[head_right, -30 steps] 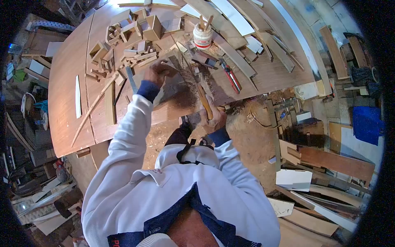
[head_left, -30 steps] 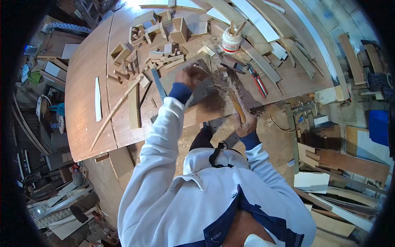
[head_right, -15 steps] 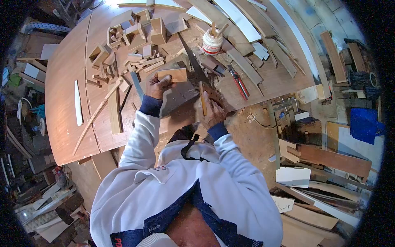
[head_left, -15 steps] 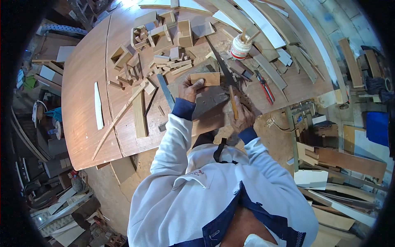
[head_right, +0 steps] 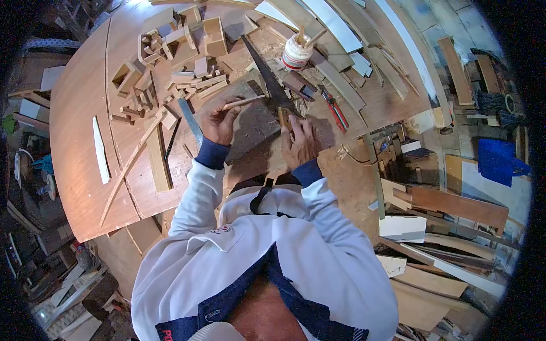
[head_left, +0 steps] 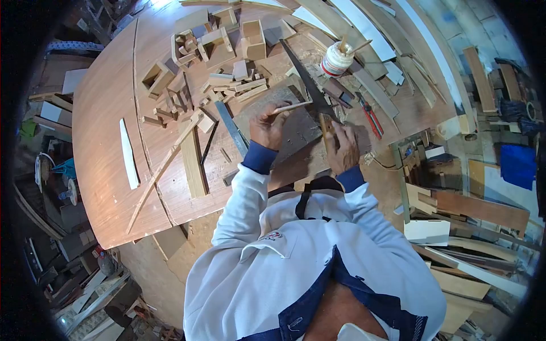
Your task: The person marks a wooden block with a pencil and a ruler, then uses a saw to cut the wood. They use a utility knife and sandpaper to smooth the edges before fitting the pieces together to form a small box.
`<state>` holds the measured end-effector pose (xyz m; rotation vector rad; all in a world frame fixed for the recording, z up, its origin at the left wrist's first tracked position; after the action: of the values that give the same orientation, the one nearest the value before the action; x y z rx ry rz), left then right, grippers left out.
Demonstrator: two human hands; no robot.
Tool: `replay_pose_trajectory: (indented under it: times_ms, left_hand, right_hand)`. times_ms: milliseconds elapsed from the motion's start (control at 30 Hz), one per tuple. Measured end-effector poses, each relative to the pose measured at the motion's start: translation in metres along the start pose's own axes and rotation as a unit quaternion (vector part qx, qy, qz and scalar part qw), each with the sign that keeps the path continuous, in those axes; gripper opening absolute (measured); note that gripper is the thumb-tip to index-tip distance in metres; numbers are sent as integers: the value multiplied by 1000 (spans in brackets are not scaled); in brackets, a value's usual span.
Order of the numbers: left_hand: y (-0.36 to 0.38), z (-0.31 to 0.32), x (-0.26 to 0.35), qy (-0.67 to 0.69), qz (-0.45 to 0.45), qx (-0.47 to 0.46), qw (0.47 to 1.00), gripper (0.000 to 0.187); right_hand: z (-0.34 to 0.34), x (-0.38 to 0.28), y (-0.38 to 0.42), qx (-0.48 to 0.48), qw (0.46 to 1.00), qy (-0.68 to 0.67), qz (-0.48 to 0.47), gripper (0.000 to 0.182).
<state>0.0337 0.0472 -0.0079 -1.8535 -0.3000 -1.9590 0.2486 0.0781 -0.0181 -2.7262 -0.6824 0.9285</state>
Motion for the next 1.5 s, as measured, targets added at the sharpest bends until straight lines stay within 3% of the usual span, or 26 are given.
replay_pose_trajectory:
  times_ms: [33, 67, 100, 133, 167, 233, 400, 467, 500, 567, 667, 800, 900, 1033, 1100, 1133, 1200, 1233, 1300, 1333, 1367, 1400, 1433, 1500]
  left_hand:
    - [2, 2, 4, 1, -3, -1, 1000, 11]
    - [5, 5, 15, -94, 88, -3, 992, 17]
    - [8, 9, 27, -187, 179, -6, 966, 23]
    - [12, 15, 39, -194, 203, -18, 960, 32]
    - [19, 20, 40, -195, 203, -21, 959, 32]
    - [30, 29, 43, -218, 199, -36, 955, 33]
    - [49, 24, 33, -300, 164, -75, 937, 46]
    - [57, 8, 18, -157, -2, -14, 987, 50]
    - [55, 6, 19, -162, -3, -11, 987, 50]
    - [51, 15, 4, 81, -209, -96, 970, 49]
    - [49, 37, -3, 90, -205, -105, 969, 42]
    - [51, 53, -7, 103, -195, -78, 972, 32]
    - [53, 55, -16, 103, -188, -70, 974, 27]
    - [55, 67, -12, 94, -196, -53, 975, 26]
    - [60, 70, -12, 115, -202, -29, 972, 26]
    - [59, 72, -15, 75, -175, -30, 981, 25]
    - [56, 72, -18, -52, -111, -19, 992, 23]
    - [56, 74, -19, -53, -110, -12, 992, 23]
    - [59, 73, -11, -223, -41, 40, 973, 20]
    - [59, 79, 14, -324, 25, 60, 944, 19]
    - [59, 80, 19, -325, 22, 64, 943, 19]
    - [58, 82, 26, -353, 75, 70, 930, 19]
    - [59, 81, 31, -379, 129, 73, 913, 18]
    - [59, 76, 29, -388, 114, 68, 912, 19]
  right_hand:
    - [2, -5, -7, -2, 1000, 1, 2, 41]
    - [11, 0, -12, -48, 964, -208, 157, 41]
    - [19, -3, -16, -88, 860, -404, 300, 41]
    - [14, -16, -26, -111, 806, -460, 356, 40]
    - [10, -25, -35, -108, 805, -462, 357, 40]
    - [12, -45, -46, -134, 694, -586, 396, 36]
    - [43, -12, -46, -102, 759, -554, 326, 27]
    - [44, 3, -49, -130, 827, -494, 236, 25]
    - [40, 1, -51, -134, 824, -498, 235, 25]
    - [27, -5, -57, -191, 870, -431, 146, 27]
    - [8, -13, -59, -225, 907, -340, 110, 29]
    - [6, 35, -48, -162, 894, -385, 160, 37]
    - [-16, 97, -49, -27, 960, -246, 127, 33]
    - [-28, 146, -58, -40, 981, -137, 135, 29]
    - [-22, 149, -61, -91, 993, 19, 75, 36]
    - [-18, 151, -59, -94, 993, 13, 69, 36]
    - [-20, 149, -52, 2, 985, 171, -15, 44]
    - [-20, 151, -55, 0, 986, 168, -20, 44]
    - [-11, 168, -53, -147, 975, 103, 131, 42]
    - [-5, 177, -52, -151, 975, 101, 127, 42]
    - [2, 186, -52, -121, 982, 116, 89, 41]
    - [0, 179, -53, -89, 986, 130, 53, 40]
    - [-1, 174, -53, -91, 986, 129, 52, 40]
    - [-10, 169, -51, -114, 979, 114, 123, 41]
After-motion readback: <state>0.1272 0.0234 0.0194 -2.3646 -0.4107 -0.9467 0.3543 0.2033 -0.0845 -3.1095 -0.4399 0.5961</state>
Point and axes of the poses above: each hand's wrist, its own y-axis away from the middle knuckle, its own z-axis out of the palm, x = y × z, the point moved 4 cm from there along -y, towards the middle knuckle, and after that the axes turned 1 degree about -y, right-handed, at the moved point
